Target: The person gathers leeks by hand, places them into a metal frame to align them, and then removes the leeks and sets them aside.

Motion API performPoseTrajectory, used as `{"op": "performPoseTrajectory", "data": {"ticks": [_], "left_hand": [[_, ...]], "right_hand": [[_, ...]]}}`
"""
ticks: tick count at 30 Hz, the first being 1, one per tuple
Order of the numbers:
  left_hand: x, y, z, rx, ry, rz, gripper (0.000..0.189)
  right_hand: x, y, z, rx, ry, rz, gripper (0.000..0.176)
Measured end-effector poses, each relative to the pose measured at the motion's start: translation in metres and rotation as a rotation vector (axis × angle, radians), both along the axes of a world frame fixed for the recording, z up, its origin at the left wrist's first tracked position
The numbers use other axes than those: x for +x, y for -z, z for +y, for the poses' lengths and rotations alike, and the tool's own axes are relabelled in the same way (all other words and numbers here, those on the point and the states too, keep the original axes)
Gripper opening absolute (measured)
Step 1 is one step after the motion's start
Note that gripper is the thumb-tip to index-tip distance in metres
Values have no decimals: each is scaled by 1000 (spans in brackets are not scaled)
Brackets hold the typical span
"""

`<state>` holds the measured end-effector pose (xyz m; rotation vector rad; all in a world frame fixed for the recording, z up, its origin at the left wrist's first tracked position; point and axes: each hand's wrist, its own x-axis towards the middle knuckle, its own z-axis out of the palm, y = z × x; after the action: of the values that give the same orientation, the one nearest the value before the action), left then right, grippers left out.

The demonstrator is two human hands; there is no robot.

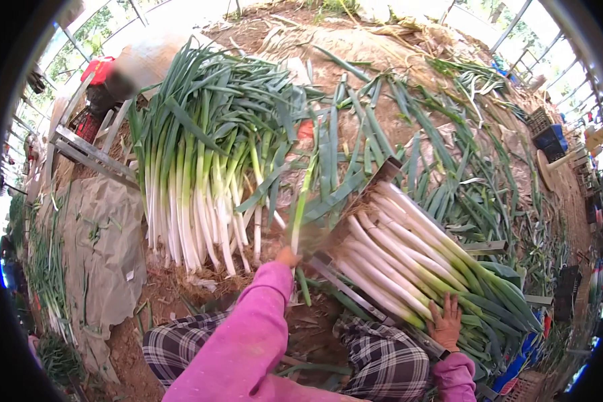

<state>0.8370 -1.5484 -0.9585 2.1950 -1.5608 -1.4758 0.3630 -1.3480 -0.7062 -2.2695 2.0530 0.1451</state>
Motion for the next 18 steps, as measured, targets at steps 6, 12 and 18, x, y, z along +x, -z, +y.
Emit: {"op": "performPoseTrajectory", "data": {"ticks": [6, 12, 18], "left_hand": [[-32, -78, 7, -188, -683, 826, 26], [-55, -281, 25, -967, -310, 452, 25], [-130, -372, 32, -1411, 414, 262, 39]], "right_hand": [[1, 2, 0, -15, 18, -3, 64], [3, -1, -1, -67, 1, -13, 62], [-2, 9, 3, -145, -37, -1, 62]]}}
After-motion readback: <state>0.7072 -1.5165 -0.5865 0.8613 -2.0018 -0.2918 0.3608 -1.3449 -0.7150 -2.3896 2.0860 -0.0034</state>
